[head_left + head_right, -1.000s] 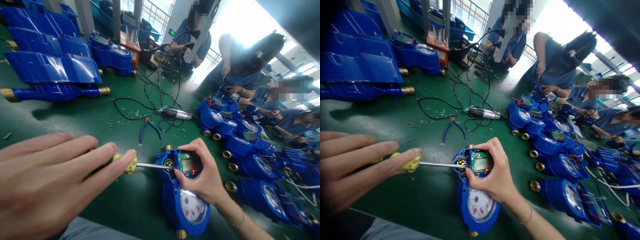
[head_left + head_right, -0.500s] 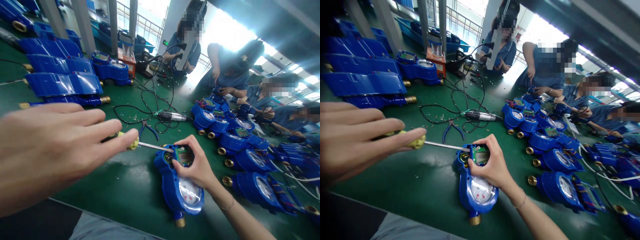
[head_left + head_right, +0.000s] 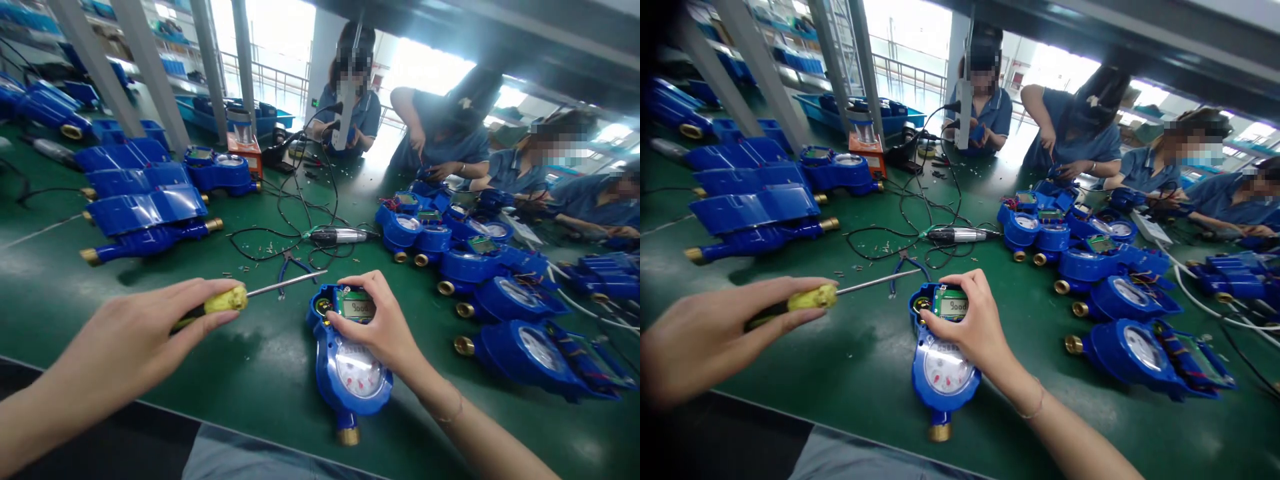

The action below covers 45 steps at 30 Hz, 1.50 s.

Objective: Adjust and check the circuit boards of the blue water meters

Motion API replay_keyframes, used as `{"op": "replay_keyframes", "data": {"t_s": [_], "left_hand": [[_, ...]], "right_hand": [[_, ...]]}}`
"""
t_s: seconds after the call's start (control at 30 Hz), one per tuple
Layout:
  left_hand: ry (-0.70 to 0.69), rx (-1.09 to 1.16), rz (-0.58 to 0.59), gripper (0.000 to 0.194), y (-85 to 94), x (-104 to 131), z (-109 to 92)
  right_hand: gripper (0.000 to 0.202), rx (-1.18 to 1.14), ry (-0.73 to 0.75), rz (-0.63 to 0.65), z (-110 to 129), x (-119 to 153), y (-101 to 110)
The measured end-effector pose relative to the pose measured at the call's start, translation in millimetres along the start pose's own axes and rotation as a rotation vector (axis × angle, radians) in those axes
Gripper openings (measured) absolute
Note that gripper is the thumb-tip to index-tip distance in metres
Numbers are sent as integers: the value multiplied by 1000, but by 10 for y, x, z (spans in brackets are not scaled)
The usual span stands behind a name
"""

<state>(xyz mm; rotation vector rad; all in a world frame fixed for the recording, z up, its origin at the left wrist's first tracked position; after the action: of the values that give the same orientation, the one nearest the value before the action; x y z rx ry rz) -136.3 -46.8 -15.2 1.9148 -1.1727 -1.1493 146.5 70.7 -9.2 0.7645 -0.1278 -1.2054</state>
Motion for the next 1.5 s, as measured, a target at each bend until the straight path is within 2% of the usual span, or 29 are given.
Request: {"op": "replay_keyframes", "data": {"t_s": [0.1, 0.17, 0.27, 0.37, 0.47, 0.57, 0.67, 0.83, 1.03, 1.3, 1.4, 1.5], "left_hand": [[-30, 19, 129, 51, -180, -16, 19], [43, 64, 168, 52, -269, -33, 29], [190, 146, 196, 57, -389, -30, 4], [319, 255, 236, 60, -513, -3, -113], [421, 428, 286, 58, -634, 1, -322], [473, 636, 305, 51, -736, -43, -555], [532, 753, 299, 46, -804, -108, -735], [657, 908, 332, 39, -872, -180, -884], [752, 1134, 358, 30, -921, -207, -908], [692, 1112, 423, 30, -956, -228, -838], [670, 1151, 426, 28, -985, -230, -803], [649, 1212, 449, 26, -991, -234, -801]], "right_hand": [[43, -84, -30, 26, -54, 35, 47], [53, -196, -82, 59, -139, 70, 86], [68, -522, -235, 130, -345, 157, 108], [79, -822, -364, 214, -558, 262, 63], [86, -966, -447, 247, -687, 341, -12], [88, -1003, -482, 209, -723, 378, -64], [87, -1025, -483, 174, -723, 397, -88], [81, -1106, -482, 155, -738, 434, -121], [81, -1145, -490, 131, -728, 454, -128], [72, -1049, -453, 119, -746, 422, -124], [76, -1032, -404, 180, -806, 374, -137], [83, -1023, -434, 278, -869, 288, -131]]}}
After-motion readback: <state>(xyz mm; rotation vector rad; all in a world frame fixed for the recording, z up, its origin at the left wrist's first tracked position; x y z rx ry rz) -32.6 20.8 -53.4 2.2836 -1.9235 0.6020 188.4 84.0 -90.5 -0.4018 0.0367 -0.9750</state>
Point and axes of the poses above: each hand's wrist, its own x-axis away from the middle knuckle, its own y-axis out of the back of the hand, z = x × y, the point moved 1 cm from there along -x, towards the middle knuckle, and after that the axes turned 9 degrees about -z, right-handed, at the moved point
